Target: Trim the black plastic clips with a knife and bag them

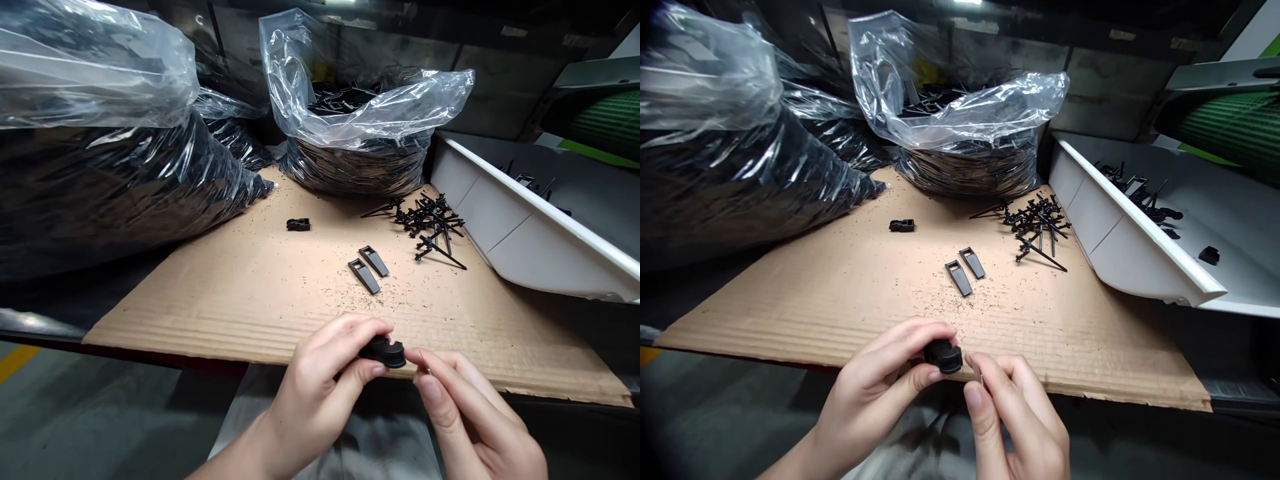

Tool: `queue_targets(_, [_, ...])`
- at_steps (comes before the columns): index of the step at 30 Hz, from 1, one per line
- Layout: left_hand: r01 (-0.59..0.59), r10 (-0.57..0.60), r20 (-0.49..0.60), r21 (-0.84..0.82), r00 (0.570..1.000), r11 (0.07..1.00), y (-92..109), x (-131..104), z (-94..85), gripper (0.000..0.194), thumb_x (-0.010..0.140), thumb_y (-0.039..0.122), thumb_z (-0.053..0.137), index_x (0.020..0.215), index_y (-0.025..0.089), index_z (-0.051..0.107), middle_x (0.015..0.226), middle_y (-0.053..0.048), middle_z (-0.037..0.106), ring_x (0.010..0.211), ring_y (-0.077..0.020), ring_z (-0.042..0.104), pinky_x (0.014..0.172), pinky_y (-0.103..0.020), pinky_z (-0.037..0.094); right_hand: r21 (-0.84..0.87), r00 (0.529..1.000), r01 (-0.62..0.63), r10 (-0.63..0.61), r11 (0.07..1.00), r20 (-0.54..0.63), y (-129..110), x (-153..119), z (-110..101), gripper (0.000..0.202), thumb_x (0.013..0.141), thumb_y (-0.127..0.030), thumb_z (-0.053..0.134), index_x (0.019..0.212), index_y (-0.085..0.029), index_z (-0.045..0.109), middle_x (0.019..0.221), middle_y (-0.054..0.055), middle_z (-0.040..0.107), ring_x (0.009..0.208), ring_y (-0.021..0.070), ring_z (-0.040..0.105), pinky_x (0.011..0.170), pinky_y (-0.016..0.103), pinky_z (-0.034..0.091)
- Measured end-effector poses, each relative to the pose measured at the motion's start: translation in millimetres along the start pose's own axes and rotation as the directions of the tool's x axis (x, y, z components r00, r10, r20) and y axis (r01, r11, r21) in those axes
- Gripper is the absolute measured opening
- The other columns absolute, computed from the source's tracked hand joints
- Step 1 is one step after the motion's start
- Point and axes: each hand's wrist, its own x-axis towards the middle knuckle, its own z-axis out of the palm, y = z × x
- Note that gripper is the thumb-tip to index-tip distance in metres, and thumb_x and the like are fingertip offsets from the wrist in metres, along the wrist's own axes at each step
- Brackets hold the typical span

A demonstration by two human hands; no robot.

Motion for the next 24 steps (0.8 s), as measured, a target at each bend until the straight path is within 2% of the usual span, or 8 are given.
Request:
queue_targets(4, [-0.01, 0.011, 0.053, -0.015, 0.999, 1.0, 2.4, 2.4, -1.4, 0.025, 0.079, 0.002, 0.053, 0.099, 0.016, 0.059, 0.094, -0.003, 0.061, 0.09, -0.0135, 0.057, 0.079, -0.016, 0.044, 0.023, 0.997, 0.033, -0.035, 0.999, 0.072, 3.2, -0.9, 2.3, 0.018, 0.077, -0.015, 0.054, 0.091, -0.02, 0.066, 0.07, 0.001, 0.053, 0.061, 0.0106, 0.052, 0.052, 0.02, 0.04])
queue_targets(10, [-0.019, 0.021, 0.073, -0.023, 0.997, 1.0, 1.2, 3.6, -1.3, 0.024, 0.08, 0.005, 0.052, 0.098, 0.018, 0.061, 0.093, -0.004, 0.064, 0.089, -0.0161, 0.059, 0.077, -0.02, 0.047, 0.01, 0.986, 0.095, -0.095, 0.995, 0.134, 2.1, 2.8, 1.2, 0.02, 0.077, -0.011, 0.053, 0.092, -0.018, 0.065, 0.069, 0.003, 0.049, 0.061, 0.0117, 0.049, 0.053, 0.023, 0.039])
queue_targets(20, [-0.014, 0.019, 0.095, -0.054, 0.995, 0.998, 1.0, 1.4, -3.6, 0.023, 0.08, 0.005, 0.052, 0.099, 0.017, 0.061, 0.093, -0.005, 0.064, 0.089, -0.0153, 0.059, 0.076, -0.019, 0.047, -0.007, 0.98, 0.101, -0.098, 0.995, 0.172, 0.9, 5.1, 0.3, 0.018, 0.078, -0.011, 0.052, 0.089, -0.017, 0.065, 0.067, 0.003, 0.048, 0.06, 0.0117, 0.048, 0.053, 0.024, 0.038])
queue_targets(24, [-0.009, 0.016, 0.123, -0.054, 0.992, 0.999, 0.2, 2.2, -4.8, 0.023, 0.081, 0.005, 0.051, 0.099, 0.016, 0.061, 0.093, -0.006, 0.064, 0.088, -0.0173, 0.059, 0.075, -0.022, 0.048, 0.022, 0.974, 0.055, -0.058, 0.998, 0.217, -0.1, 7.4, -0.4, 0.014, 0.08, -0.014, 0.05, 0.081, -0.017, 0.063, 0.065, 0.001, 0.045, 0.057, 0.0102, 0.047, 0.05, 0.022, 0.038])
